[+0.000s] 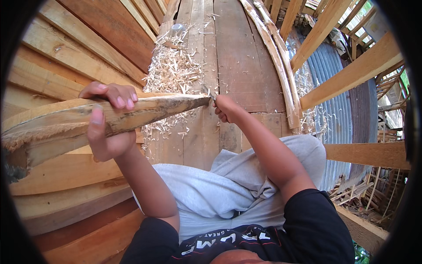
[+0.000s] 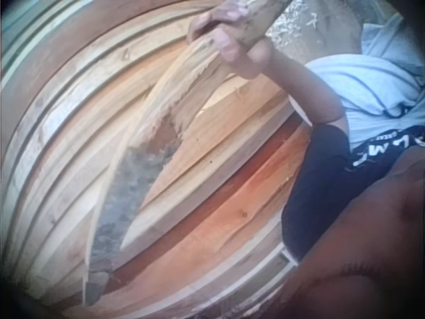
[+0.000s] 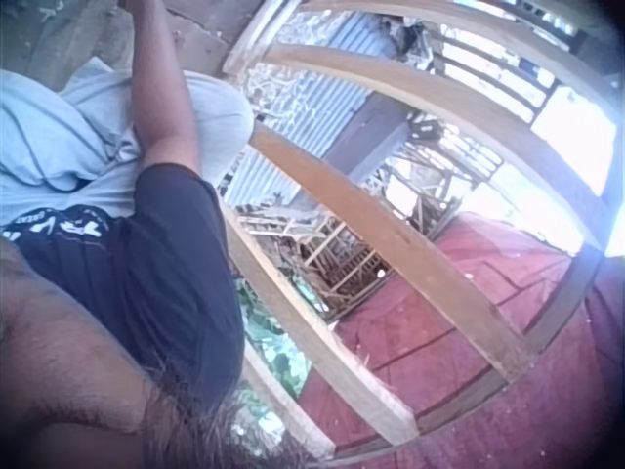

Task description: The person sits cross-legged and uses a knife to shave thin layers from a curved wooden plank, producing wood shavings that accumulate on the floor. The person repeatedly repositions the plank and continues carving along its length.

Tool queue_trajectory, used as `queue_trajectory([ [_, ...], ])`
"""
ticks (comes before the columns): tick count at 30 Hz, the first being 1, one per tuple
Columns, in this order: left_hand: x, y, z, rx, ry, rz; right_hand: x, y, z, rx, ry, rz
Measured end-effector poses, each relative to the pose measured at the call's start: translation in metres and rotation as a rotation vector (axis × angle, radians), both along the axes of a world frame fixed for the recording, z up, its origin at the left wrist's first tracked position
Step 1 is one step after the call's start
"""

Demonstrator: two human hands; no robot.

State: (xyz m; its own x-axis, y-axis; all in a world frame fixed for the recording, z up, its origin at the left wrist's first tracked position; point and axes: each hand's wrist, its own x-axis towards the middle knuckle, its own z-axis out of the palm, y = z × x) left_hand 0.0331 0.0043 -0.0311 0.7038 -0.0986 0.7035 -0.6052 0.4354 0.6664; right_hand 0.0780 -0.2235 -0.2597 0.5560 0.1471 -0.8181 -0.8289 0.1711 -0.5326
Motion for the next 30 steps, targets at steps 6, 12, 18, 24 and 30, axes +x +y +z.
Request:
queue_trajectory([
  [6,0.001,0.003,0.0,0.008,-0.008,-0.007,-0.004,0.012,0.009,0.086,-0.034,0.018],
  [12,0.0,0.0,0.001,0.014,0.006,0.006,-0.008,0.017,0.014,0.087,-0.05,0.035],
  [18,0.0,0.001,0.0,-0.002,0.005,0.014,-0.009,0.023,0.024,-0.038,-0.155,0.103],
  [24,0.0,-0.002,0.001,-0.003,0.006,0.008,-0.002,0.015,0.015,0.074,-0.116,0.142],
  [30,-0.001,-0.001,0.002,0.04,-0.009,0.001,0.0,0.013,0.017,0.149,-0.094,0.131],
])
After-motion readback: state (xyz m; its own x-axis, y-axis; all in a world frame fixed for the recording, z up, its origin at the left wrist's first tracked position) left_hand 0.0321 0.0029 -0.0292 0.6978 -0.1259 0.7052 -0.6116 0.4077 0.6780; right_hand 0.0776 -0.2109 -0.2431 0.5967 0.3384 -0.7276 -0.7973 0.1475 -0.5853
